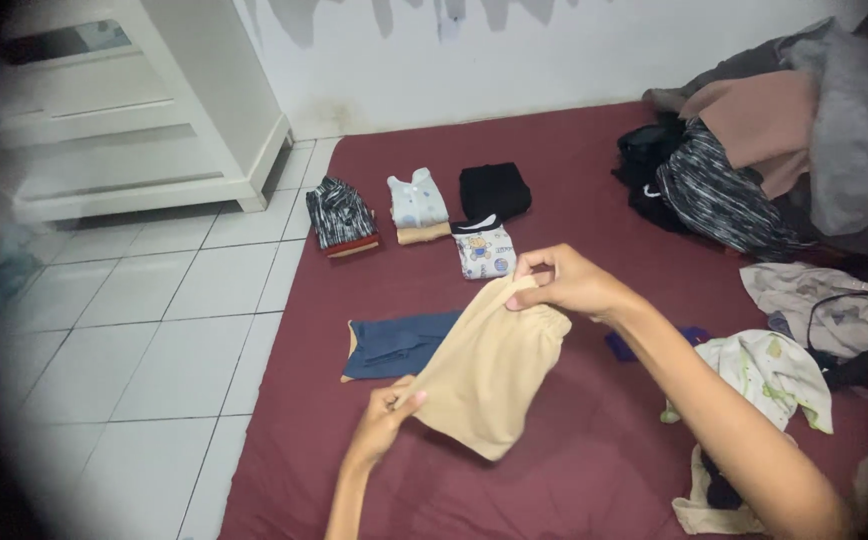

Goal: Folding several items of clothing on a bed.

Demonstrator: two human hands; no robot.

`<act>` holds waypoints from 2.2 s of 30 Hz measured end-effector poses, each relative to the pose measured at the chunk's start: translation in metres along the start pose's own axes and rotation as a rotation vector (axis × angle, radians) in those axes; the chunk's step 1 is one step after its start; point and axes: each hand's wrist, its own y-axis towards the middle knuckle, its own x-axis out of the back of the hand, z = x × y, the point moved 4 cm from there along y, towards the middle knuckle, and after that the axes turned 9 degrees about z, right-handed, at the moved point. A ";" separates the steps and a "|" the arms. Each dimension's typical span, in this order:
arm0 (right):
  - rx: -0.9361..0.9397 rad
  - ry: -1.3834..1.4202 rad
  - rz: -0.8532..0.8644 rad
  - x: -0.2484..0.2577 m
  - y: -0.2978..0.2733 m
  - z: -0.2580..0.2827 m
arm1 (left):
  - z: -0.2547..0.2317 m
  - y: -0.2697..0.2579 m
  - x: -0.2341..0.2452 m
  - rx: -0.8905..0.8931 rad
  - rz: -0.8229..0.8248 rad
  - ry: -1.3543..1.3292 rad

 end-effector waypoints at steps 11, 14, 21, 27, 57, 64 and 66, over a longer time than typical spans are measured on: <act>0.227 -0.687 -0.294 -0.059 -0.020 -0.136 | 0.009 -0.025 -0.021 -0.382 -0.493 1.351; -0.135 -0.573 -0.101 -0.081 -0.044 -0.217 | 0.135 -0.052 -0.042 -0.421 -0.389 1.557; 0.295 -0.963 0.081 -0.098 -0.096 -0.248 | 0.114 -0.103 -0.095 -0.391 -0.108 1.290; 0.100 -0.861 0.230 -0.092 -0.086 -0.224 | 0.089 -0.078 -0.087 0.099 0.136 1.168; -0.249 -0.846 0.067 -0.097 -0.003 -0.222 | 0.098 0.042 -0.072 -0.039 -0.054 1.105; -0.275 -0.912 -0.030 -0.088 0.009 -0.253 | 0.077 0.042 -0.021 0.322 -0.305 1.058; -0.163 -0.915 -0.131 -0.091 0.002 -0.243 | 0.079 0.023 -0.014 0.149 -0.701 0.879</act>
